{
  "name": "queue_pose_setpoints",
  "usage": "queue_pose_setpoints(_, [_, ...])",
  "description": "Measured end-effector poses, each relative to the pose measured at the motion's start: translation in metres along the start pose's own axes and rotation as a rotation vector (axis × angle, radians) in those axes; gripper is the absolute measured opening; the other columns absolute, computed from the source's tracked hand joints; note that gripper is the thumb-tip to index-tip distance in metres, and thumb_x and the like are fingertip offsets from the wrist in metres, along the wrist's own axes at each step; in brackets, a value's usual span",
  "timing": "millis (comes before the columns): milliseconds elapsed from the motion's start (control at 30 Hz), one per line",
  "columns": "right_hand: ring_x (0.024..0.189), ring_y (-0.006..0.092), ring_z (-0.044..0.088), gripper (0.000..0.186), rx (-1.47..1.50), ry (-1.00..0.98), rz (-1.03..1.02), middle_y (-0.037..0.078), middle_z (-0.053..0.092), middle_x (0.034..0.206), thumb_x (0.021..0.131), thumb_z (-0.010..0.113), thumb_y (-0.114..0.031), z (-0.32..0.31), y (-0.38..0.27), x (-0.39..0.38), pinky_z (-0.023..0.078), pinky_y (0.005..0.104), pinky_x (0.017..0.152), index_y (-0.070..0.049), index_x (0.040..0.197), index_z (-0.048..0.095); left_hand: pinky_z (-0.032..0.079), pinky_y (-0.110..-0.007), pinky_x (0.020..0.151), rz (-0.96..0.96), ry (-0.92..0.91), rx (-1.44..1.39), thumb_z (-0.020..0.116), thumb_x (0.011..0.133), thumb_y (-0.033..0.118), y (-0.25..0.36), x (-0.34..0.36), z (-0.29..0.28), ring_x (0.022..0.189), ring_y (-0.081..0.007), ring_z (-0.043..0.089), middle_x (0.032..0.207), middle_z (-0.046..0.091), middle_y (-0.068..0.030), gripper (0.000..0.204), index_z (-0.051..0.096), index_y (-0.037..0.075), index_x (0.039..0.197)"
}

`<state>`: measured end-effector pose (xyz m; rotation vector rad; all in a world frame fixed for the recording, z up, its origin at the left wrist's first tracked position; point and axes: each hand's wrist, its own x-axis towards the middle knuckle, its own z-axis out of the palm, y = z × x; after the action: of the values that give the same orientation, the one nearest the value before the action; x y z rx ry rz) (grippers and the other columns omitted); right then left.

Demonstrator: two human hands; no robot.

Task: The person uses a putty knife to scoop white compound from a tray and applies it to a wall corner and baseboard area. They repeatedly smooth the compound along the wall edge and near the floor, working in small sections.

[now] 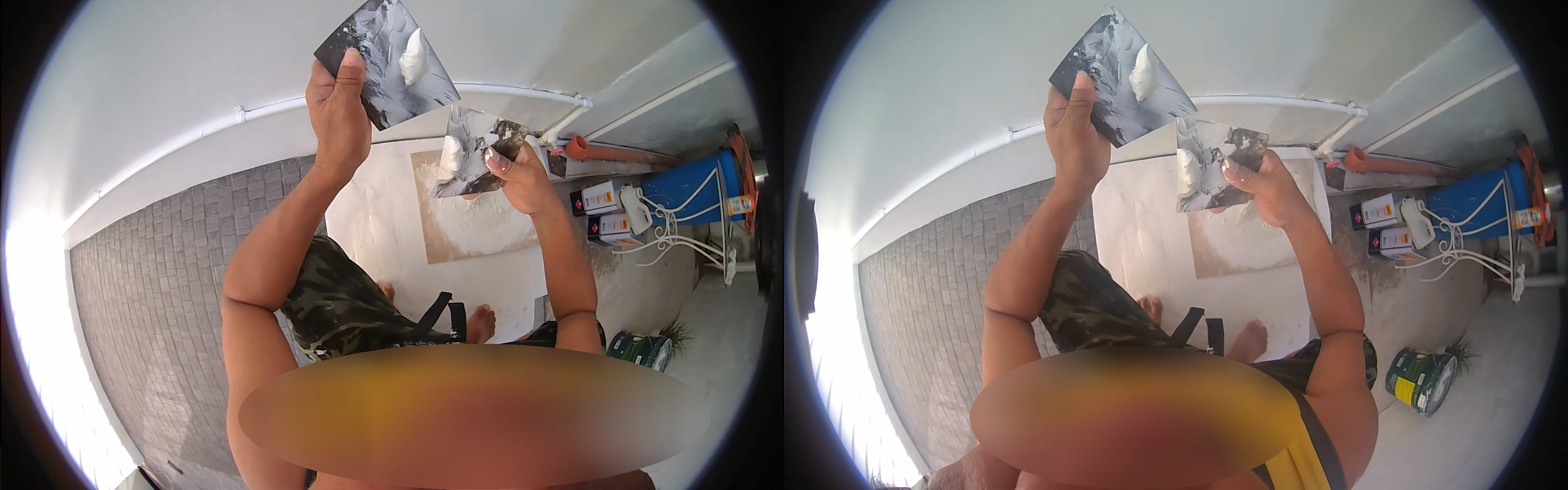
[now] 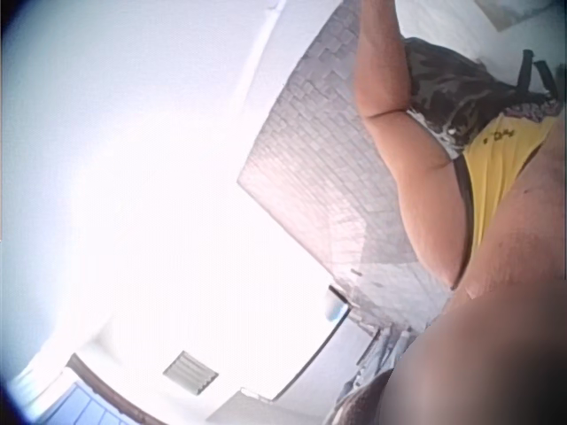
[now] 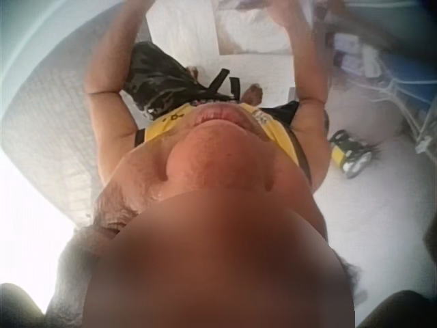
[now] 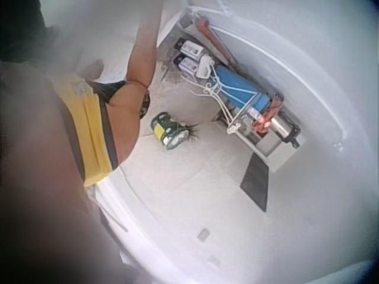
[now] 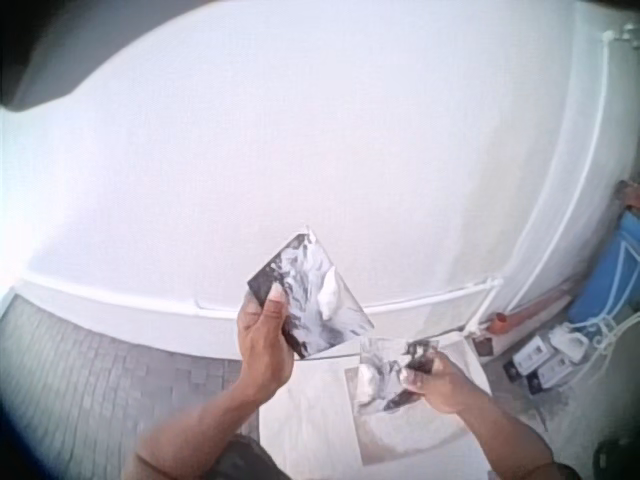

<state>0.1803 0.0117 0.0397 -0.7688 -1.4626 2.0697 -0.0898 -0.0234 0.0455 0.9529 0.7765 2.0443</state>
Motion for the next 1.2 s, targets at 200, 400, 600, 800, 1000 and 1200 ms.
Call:
queue_pose_setpoints(200, [0.103,0.0351,0.069,0.045,0.509,0.176,-0.091,0.013,0.065,0.122,0.101,0.061,-0.025,-0.013,0.023,0.013,0.062,0.0571,0.071,-0.001,0.138,0.051,0.056,-0.032,0.089,-0.297,-0.046,-0.121,0.057,0.107,0.022,-0.010,-0.010,0.011,0.102,-0.0149,0.066,0.114,0.067,-0.0078,0.029,0.057,0.000,0.125])
queue_pose_setpoints(400, [0.110,0.0320,0.067,0.034,-0.623,0.351,-0.846,0.008,0.067,0.122,0.092,0.071,-0.015,-0.011,-0.039,0.000,0.059,0.0473,0.090,-0.010,0.126,0.068,0.055,-0.031,0.082,-0.381,-0.051,-0.017,0.055,0.106,0.020,-0.006,-0.009,0.013,0.092,-0.0133,0.065,0.106,0.068,-0.0070,0.026,0.058,-0.001,0.121])
queue_pose_setpoints(600, [0.118,0.0258,0.058,0.044,-1.919,-0.039,-0.809,0.001,0.066,0.116,0.072,0.076,-0.007,0.012,-0.051,-0.013,0.046,0.0484,0.106,-0.022,0.113,0.075,0.051,-0.028,0.074,-0.344,-0.142,0.255,0.055,0.104,0.017,-0.006,-0.011,0.012,0.081,-0.0100,0.060,0.095,0.067,-0.0040,0.024,0.060,-0.002,0.117])
queue_pose_setpoints(800, [0.114,0.0292,0.062,0.041,-1.679,0.076,-0.836,0.003,0.070,0.117,0.072,0.081,-0.022,0.007,-0.060,-0.020,0.048,0.0459,0.100,-0.017,0.112,0.078,0.047,-0.026,0.061,-0.373,0.056,0.163,0.054,0.104,0.015,-0.003,-0.005,0.015,0.071,-0.0108,0.057,0.092,0.065,-0.0032,0.020,0.062,-0.001,0.113])
queue_pose_setpoints(1000, [0.118,0.0270,0.058,0.045,-1.959,-0.008,-0.854,0.001,0.067,0.118,0.073,0.074,-0.005,0.018,-0.050,-0.002,0.047,0.0470,0.103,-0.022,0.114,0.075,0.051,-0.027,0.078,-0.207,-0.262,0.610,0.054,0.105,0.020,0.000,-0.020,0.020,0.090,-0.0109,0.062,0.099,0.068,-0.0058,0.030,0.059,-0.004,0.123])
queue_pose_setpoints(1200, [0.120,0.0315,0.060,0.044,-1.539,0.169,-0.995,0.006,0.067,0.125,0.074,0.081,-0.009,-0.006,-0.049,-0.002,0.050,0.0437,0.100,-0.010,0.118,0.074,0.060,-0.042,0.087,-0.343,0.272,-0.174,0.050,0.106,0.015,0.000,-0.002,0.010,0.097,-0.0225,0.068,0.112,0.066,-0.0113,0.023,0.056,-0.001,0.121])
